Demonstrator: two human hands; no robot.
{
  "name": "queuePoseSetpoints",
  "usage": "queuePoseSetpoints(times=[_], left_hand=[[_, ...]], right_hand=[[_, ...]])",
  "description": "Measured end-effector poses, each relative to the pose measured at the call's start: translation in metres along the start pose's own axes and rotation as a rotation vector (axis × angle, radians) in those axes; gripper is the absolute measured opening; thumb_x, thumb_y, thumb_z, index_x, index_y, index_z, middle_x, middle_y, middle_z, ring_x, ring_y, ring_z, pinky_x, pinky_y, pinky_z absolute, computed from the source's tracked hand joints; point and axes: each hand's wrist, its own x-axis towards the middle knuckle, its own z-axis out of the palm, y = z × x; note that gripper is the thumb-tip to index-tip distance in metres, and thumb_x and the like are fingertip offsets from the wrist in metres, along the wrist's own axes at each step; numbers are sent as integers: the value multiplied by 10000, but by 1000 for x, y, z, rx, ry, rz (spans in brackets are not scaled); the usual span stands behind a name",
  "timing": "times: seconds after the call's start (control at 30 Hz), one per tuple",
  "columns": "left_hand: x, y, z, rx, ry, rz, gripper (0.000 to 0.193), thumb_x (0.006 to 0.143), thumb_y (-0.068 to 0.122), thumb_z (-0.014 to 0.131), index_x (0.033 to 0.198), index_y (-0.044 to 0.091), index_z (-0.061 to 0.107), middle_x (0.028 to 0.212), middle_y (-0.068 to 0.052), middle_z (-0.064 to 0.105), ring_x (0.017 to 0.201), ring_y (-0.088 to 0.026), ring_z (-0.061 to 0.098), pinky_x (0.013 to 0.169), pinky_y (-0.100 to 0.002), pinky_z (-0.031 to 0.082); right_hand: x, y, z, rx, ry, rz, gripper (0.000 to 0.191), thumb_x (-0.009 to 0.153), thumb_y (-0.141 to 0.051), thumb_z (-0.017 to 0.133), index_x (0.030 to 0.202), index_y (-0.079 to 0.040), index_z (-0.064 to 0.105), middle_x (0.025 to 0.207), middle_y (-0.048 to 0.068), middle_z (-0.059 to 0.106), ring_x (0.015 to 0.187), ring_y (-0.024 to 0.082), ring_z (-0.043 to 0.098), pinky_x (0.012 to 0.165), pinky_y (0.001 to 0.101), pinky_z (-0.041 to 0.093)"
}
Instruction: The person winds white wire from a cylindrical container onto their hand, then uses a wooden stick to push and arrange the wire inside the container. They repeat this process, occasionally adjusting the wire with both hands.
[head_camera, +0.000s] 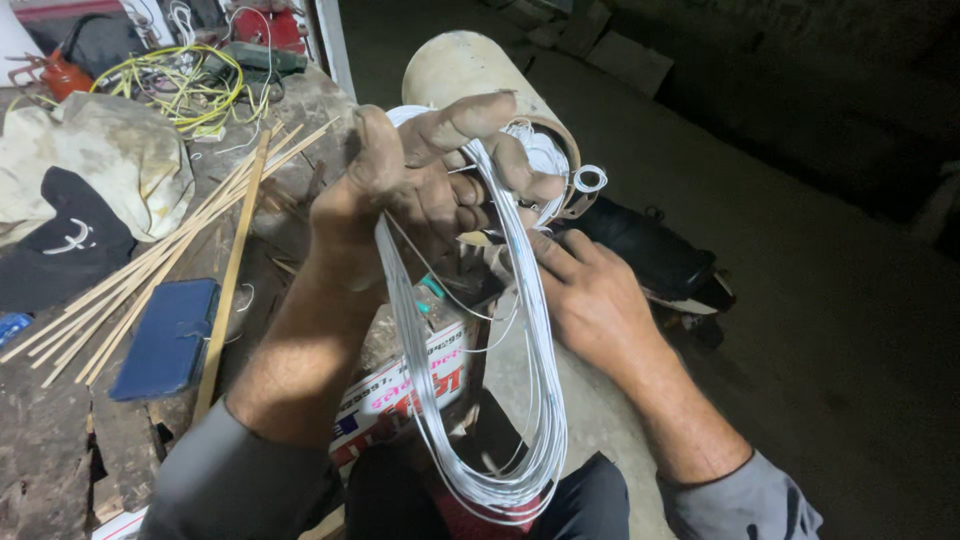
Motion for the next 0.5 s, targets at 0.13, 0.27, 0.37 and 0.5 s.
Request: queuePoseSetpoints(times=[0.13,0.27,0.37,0.5], left_hand=[[-3,10,-1,172,-55,84,855,1025,670,426,1478,-54,410,1196,-250,571,1264,-443,615,1064,-532,584],[-7,5,-10,28,-114,49,786,1105,639,402,1516,-27,473,1235,-229,585,1250,-372,618,1076,-458,544],[-4,-19,-12,289,-92,207,622,1119,494,436,1403,-56,496,1413,-322,569,1117,-395,661,837,-403,546],[2,-48,-6,256,-178,279,509,1164,406,381,1411,-29,476,1491,-270,535,1281,-336,631,1065,-396,579]], right_hand=[[9,5,-2,81,24,11,368,797,-134,718,1162,-115,761,1241,92,701,840,289,631,692,412,549],[7,-2,-6,172,189,-9,415,770,-114,756,1181,-82,711,1266,125,687,1002,341,668,823,420,567],[-5,-13,-5,239,436,52,413,811,-121,793,1189,-28,654,1222,182,669,1000,346,688,839,449,569],[-18,-30,13,138,684,60,425,844,-231,876,1136,13,687,1057,211,639,842,295,678,661,404,541]])
